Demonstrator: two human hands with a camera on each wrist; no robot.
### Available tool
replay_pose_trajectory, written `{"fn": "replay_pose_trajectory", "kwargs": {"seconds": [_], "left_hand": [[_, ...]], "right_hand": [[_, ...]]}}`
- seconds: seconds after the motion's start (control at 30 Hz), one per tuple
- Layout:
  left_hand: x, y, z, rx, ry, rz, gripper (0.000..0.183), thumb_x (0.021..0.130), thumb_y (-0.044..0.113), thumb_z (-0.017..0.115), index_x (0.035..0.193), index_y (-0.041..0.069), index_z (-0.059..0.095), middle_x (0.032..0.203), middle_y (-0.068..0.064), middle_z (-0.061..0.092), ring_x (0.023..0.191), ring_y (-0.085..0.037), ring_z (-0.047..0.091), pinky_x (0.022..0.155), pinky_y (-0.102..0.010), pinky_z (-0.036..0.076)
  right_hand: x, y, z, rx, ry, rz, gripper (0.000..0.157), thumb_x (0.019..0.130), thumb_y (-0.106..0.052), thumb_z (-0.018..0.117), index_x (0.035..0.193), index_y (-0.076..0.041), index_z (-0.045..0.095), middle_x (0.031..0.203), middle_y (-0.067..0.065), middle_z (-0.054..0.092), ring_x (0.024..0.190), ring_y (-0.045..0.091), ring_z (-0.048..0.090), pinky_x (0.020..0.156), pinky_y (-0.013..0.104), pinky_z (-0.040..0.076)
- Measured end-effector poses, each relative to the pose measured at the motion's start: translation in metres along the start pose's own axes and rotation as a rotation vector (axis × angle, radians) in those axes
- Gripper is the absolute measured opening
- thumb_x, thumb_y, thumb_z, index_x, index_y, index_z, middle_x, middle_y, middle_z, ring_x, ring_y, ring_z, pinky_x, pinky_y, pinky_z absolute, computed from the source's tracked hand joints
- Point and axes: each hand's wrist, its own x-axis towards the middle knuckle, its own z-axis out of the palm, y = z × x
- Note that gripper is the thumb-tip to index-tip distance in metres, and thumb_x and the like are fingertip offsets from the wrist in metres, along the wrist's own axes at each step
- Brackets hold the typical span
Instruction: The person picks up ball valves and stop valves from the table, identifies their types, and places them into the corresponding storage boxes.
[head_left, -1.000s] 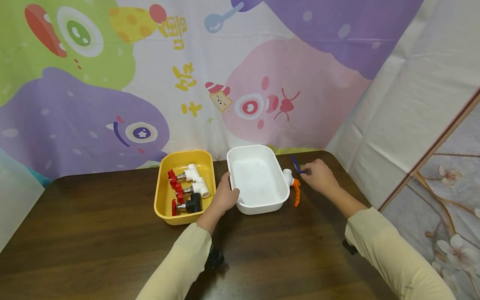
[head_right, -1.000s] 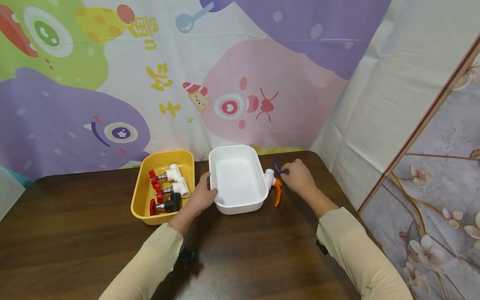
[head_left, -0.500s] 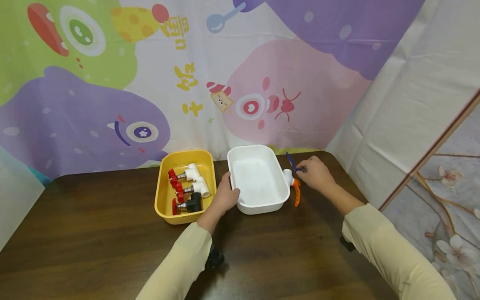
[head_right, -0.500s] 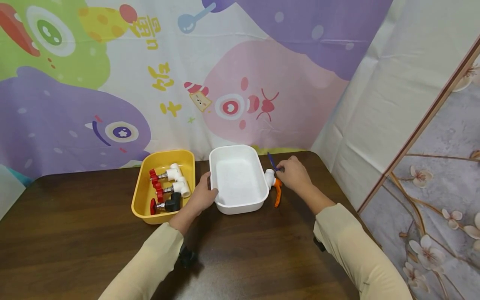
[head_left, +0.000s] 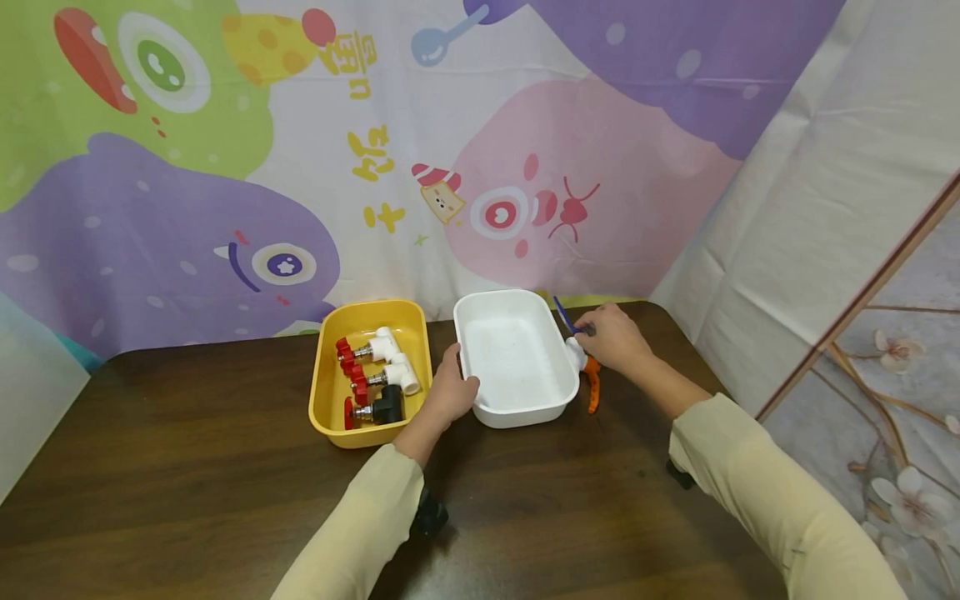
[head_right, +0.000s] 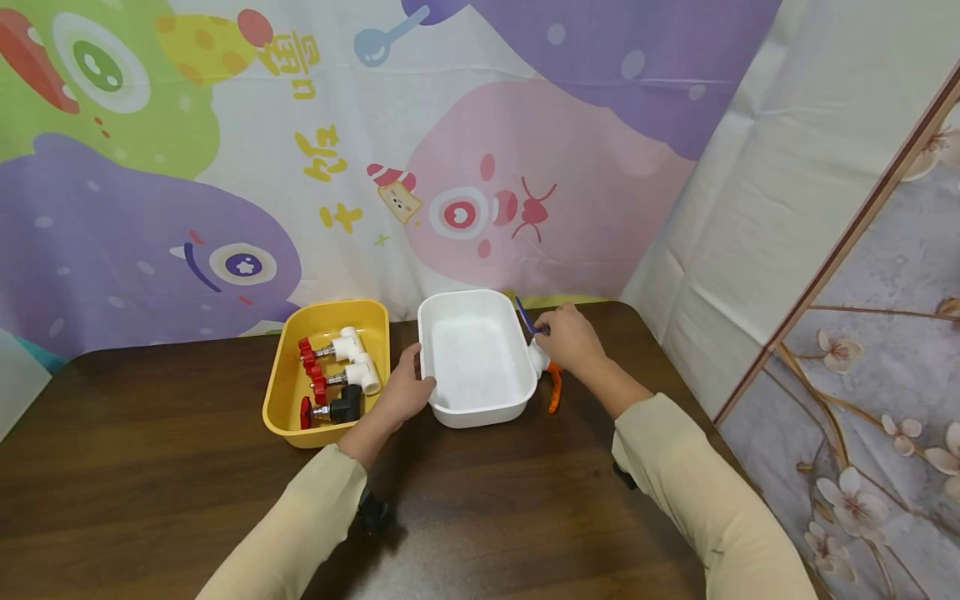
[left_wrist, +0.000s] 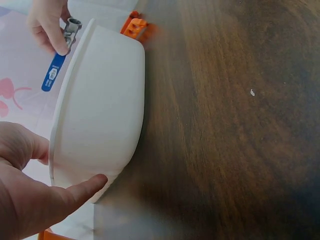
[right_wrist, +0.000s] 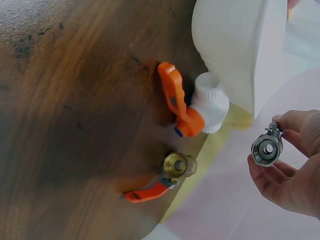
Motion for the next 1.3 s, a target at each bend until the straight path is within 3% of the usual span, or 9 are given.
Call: {"fn": "replay_pose_trajectory", "kwargs": {"seconds": [0.37, 0.9, 1.3], "left_hand": [[-0.001, 0.0, 0.0, 0.004, -0.002, -0.009, 0.065, 0.091, 0.008, 0.047, 0.148, 0.003, 0.015, 0.147, -0.022, 0.032, 0.132, -0.033, 0.039, 0.105, -0.048, 0.037], [0.001, -0.003, 0.001, -0.003, 0.005, 0.007, 0.065, 0.091, 0.007, 0.048, 0.147, 0.002, 0.016, 0.146, -0.023, 0.033, 0.131, -0.033, 0.04, 0.104, -0.049, 0.038], [-0.002, 0.0, 0.0, 0.004, 0.008, 0.003, 0.064, 0.092, 0.009, 0.048, 0.148, 0.002, 0.017, 0.146, -0.022, 0.034, 0.131, -0.033, 0.04, 0.105, -0.049, 0.038]], "right_hand": [[0.008, -0.016, 0.002, 0.017, -0.021, 0.006, 0.024, 0.086, -0.018, 0.063, 0.103, -0.003, 0.071, 0.102, 0.017, 0.062, 0.088, 0.027, 0.053, 0.08, 0.042, 0.047], [0.014, -0.034, 0.011, 0.047, -0.028, -0.007, 0.024, 0.085, -0.017, 0.063, 0.104, -0.004, 0.071, 0.108, 0.019, 0.059, 0.1, 0.031, 0.056, 0.087, 0.045, 0.047], [0.019, -0.049, 0.018, 0.038, -0.04, -0.042, 0.023, 0.085, -0.018, 0.064, 0.103, -0.006, 0.072, 0.101, 0.016, 0.06, 0.088, 0.025, 0.053, 0.075, 0.038, 0.046]]}}
